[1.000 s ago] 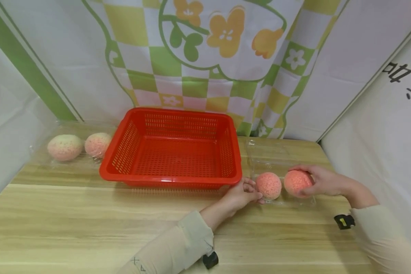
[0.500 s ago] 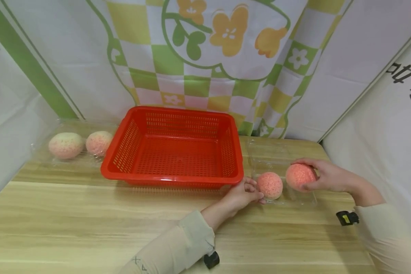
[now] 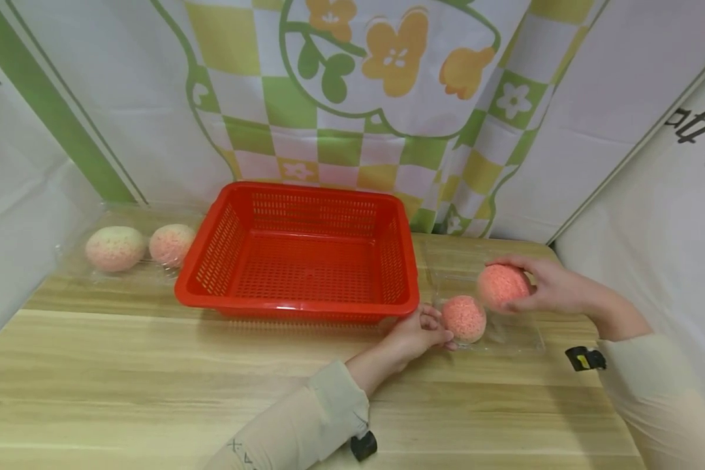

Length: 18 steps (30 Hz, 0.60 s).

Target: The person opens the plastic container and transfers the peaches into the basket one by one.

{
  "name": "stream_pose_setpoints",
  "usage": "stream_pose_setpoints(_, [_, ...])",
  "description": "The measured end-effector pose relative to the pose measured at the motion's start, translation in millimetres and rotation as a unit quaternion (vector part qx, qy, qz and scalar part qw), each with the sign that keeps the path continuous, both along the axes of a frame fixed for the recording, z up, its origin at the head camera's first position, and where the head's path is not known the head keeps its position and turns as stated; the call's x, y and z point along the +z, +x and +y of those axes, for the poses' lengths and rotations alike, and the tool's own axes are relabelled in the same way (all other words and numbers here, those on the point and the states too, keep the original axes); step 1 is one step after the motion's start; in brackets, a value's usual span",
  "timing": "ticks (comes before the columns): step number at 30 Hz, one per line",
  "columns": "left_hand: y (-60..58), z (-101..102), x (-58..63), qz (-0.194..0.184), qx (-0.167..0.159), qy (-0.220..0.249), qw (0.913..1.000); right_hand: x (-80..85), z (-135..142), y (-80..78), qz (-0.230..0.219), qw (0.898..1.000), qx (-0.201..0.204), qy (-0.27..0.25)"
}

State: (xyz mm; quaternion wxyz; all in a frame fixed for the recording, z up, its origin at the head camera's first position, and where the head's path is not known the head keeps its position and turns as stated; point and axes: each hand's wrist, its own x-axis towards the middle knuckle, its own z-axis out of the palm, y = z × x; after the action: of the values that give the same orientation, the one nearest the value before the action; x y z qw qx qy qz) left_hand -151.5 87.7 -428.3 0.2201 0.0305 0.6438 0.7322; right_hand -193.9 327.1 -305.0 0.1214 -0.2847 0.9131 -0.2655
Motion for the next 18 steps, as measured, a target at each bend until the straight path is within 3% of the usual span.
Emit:
stream_pose_setpoints(8, [1.4,-2.4,2.3,-0.003,0.001,0.003,1.0,9.4,-26.9,-11.5,0.078,0.997,0.014,0.001])
stream_pose_setpoints(13, [1.7,-2.7,2.2,-0.007,0.006,0.013,0.9999,18.7,-46.2,-16.7,0.03,0.999,0.014,-0.025])
stream_pose_setpoints(18, [2.5,-3.1,2.8,-0.002,0.004,0.013,0.9999,22.4,-64.1,-26.7,0.022,0.998,0.037,-0.046])
